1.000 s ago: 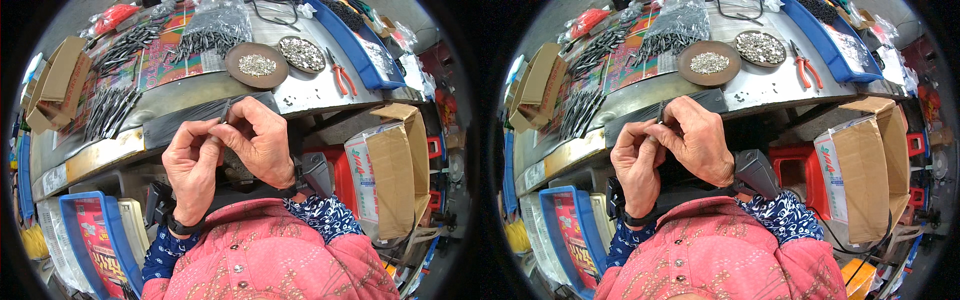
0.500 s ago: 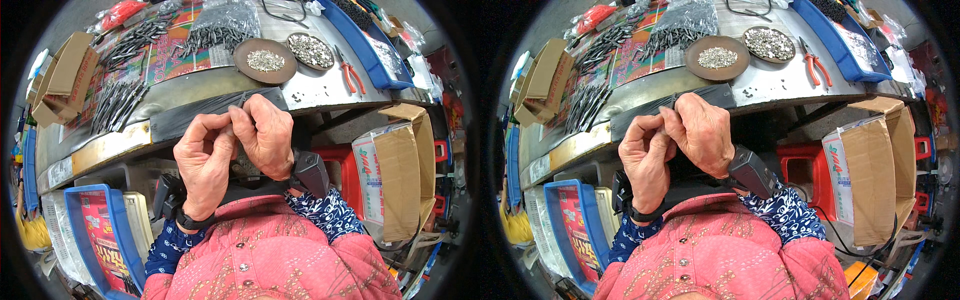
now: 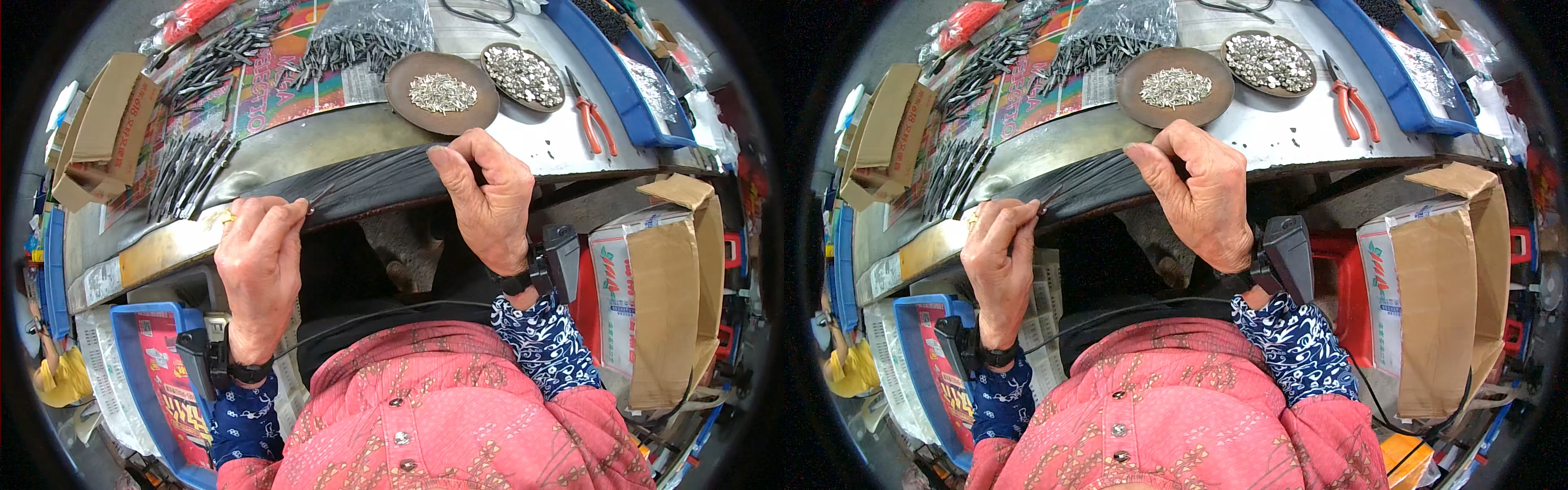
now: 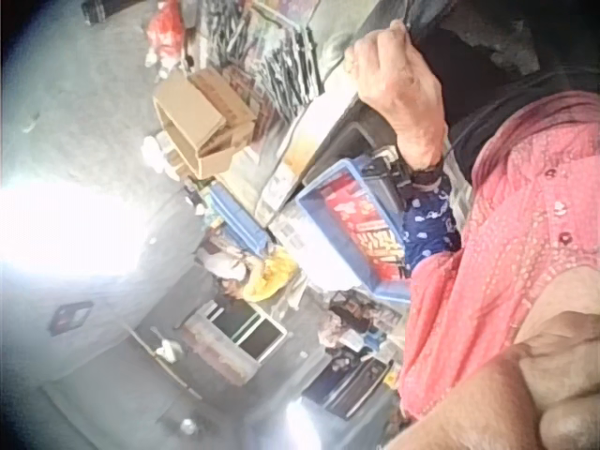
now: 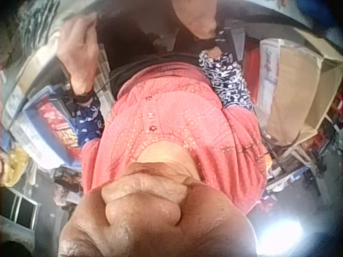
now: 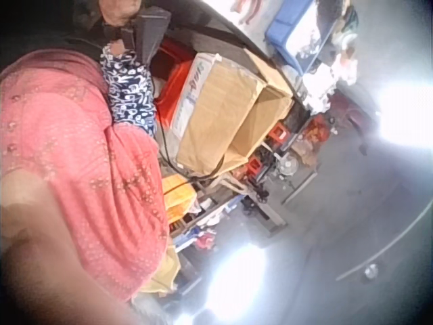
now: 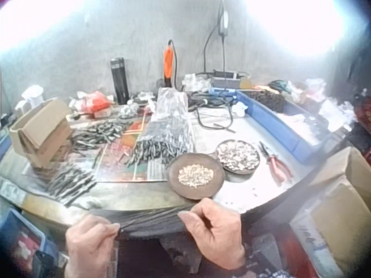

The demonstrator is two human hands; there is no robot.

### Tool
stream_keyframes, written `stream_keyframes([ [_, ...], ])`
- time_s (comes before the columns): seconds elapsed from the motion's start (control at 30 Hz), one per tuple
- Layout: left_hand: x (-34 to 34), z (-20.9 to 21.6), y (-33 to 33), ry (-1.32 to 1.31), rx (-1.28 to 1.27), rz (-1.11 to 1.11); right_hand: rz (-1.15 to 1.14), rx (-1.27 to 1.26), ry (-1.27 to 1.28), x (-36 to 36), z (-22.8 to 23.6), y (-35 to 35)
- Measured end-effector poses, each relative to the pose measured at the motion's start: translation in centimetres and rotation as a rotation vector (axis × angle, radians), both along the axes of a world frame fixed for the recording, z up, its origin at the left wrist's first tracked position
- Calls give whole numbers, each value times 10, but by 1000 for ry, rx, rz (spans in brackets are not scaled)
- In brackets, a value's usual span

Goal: The person repeatedly picks up small metal rods and cylindrical metal pieces from a workbench, inserts the pieces into the rods, and places the assembled units back on the table. The process is repeated multiple times using the same components.

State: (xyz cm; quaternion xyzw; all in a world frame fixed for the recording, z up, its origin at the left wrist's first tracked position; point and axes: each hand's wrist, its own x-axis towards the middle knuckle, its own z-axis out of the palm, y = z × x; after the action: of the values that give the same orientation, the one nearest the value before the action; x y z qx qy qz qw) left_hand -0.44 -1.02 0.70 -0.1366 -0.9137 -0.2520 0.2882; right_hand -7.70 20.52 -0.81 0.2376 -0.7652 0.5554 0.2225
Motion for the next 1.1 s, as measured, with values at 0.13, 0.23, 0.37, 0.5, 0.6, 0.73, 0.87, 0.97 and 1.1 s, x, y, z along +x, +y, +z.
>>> stream_keyframes([
  [0.13,-19,-6,13,46,-83,-89,-1,-34,14,-3,-3,0],
  [0.23,-44,-16,41,74,-100,-147,-14,-54,-15,-3,-2,-1],
  [0.37,-61,-17,55,127,-57,-186,-39,-19,-9,-2,0,-2],
  [0.5,-39,-10,43,63,7,-158,-9,-36,13,0,-2,-1],
  [0.6,-22,-3,27,55,-33,-119,9,-80,11,0,-6,-1],
  [0.73,-36,-11,36,78,-145,-141,-18,-103,29,-2,-10,-3],
  [0.87,-58,-19,60,111,-144,-152,-30,-88,49,-4,-8,-3],
  [0.97,-64,-16,64,132,-103,-161,-16,-52,26,-1,-4,-4],
  [1.1,-50,-11,60,45,154,-177,-35,35,81,10,2,0],
])
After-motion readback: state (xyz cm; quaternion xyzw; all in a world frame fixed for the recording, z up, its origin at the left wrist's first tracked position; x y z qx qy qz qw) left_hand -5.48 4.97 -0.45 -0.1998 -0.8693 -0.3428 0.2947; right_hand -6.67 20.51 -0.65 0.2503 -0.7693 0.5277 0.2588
